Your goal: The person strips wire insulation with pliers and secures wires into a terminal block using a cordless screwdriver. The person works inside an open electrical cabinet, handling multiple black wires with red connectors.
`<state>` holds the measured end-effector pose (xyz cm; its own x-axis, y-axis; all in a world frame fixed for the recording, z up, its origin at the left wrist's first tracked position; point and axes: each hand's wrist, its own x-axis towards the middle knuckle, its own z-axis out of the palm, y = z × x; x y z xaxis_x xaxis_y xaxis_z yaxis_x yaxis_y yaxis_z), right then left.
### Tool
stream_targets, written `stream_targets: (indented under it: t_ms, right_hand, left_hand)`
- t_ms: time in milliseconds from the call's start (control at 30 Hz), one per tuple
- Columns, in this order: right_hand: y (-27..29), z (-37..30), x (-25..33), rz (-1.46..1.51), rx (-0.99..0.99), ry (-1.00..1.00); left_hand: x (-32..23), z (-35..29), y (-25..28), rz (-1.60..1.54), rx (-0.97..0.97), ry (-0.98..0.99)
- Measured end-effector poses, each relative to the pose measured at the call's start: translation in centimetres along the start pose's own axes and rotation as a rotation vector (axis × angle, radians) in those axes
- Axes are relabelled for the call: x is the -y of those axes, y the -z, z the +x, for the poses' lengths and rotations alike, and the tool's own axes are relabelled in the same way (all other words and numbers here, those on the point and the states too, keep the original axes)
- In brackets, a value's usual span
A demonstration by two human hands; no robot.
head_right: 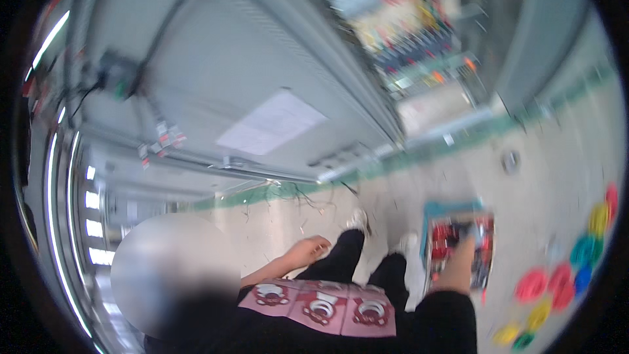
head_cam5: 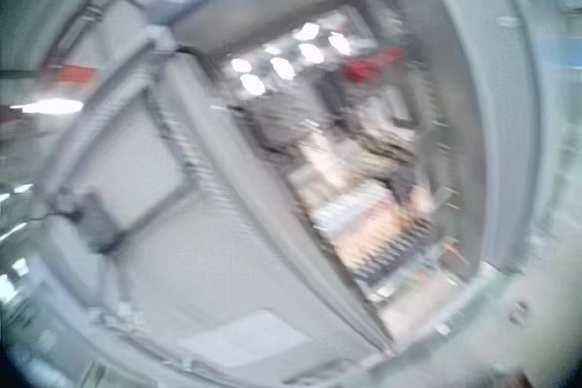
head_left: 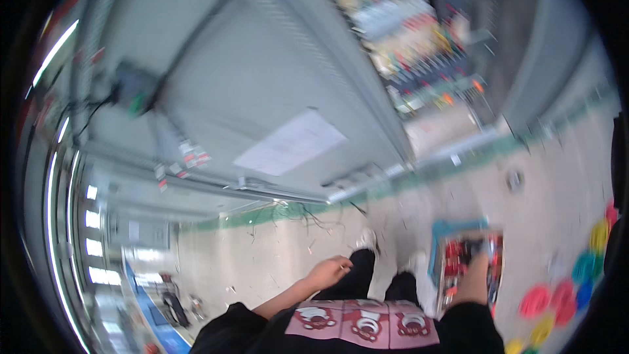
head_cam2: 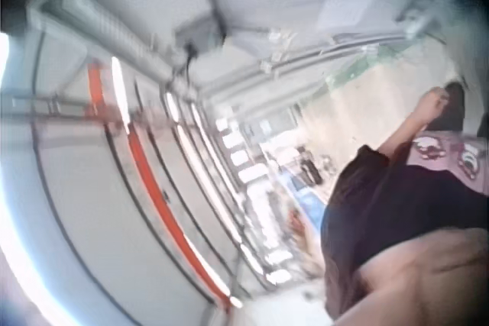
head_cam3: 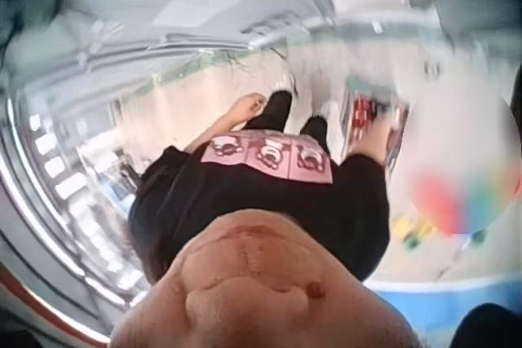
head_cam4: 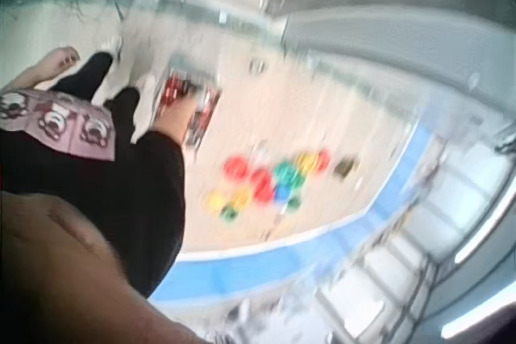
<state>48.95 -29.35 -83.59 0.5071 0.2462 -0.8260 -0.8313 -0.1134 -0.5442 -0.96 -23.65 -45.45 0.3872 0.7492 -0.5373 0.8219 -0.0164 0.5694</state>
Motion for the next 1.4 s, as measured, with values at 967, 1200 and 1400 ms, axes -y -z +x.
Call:
stream_targets:
  t_ms: [967, 1200, 1400]
  right_hand:
    - [-36.7, -58.6, 6.8, -0.278, 0.953, 1.121]
    - [-47.3, -71.1, 10.2, 0.014, 1.088, 1.427]
    - [-52.0, -76.9, 14.4, 0.188, 1.268, 1.245]
  left_hand:
    - [-17.0, -11.3, 49.8, 0.339, -1.588, -0.856]
    - [-18.4, -9.6, 51.7, 0.381, -1.689, -0.827]
    - [-18.1, -10.0, 51.1, 0.338, -1.625, -0.838]
